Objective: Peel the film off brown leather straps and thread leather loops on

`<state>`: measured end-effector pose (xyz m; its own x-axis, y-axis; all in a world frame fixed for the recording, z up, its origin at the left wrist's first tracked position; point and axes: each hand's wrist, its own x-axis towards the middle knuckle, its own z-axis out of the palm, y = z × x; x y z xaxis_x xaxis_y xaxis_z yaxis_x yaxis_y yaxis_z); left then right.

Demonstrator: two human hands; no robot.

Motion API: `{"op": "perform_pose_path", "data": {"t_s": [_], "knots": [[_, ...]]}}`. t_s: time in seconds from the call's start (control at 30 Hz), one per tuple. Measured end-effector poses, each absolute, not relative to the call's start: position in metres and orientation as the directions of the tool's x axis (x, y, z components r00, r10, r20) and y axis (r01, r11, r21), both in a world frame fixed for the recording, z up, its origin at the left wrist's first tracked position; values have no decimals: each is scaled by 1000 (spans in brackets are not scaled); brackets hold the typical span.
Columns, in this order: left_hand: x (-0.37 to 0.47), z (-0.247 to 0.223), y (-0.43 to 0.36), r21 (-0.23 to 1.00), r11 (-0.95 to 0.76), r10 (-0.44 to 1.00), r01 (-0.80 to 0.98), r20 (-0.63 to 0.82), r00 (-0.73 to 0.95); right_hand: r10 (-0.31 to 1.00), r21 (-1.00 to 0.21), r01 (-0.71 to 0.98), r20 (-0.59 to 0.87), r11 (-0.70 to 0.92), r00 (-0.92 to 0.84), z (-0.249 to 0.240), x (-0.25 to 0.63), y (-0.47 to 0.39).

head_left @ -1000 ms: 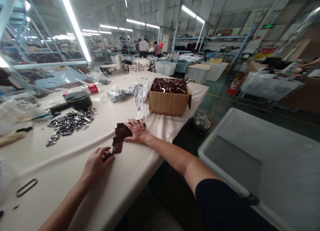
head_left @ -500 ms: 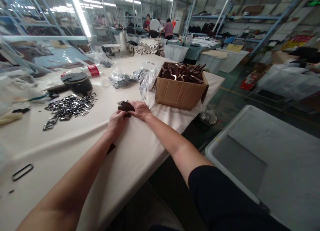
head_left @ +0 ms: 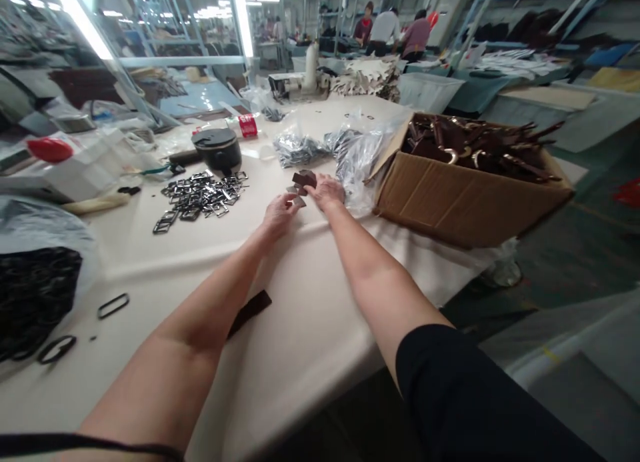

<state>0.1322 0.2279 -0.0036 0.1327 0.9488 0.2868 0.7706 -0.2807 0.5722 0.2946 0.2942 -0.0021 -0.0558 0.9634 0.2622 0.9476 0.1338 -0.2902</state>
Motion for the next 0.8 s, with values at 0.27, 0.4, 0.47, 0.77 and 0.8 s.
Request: {"op": "perform_pose_path", "data": {"t_s": [0.27,0.4,0.47,0.77,0.8], "knots": [[29,29,-21,364,-545,836,755,301,459,897,-316,904,421,288,-138,10,282,261],[7,2,-138,243,-632,775,736,206,597,720,-313,660,442,682,-534,16,257,170],[3,-17,-162,193,-640,766,744,227,601,494,-257,422,407,869,-768,15,239,114],[16,-33,-149,393,-669,743,631,373,555,299,-55,294,101,954,-949,5,210,71],[18,-30,-148,417,-673,740,611,387,550,326,-37,324,108,945,-939,6,214,78]]}}
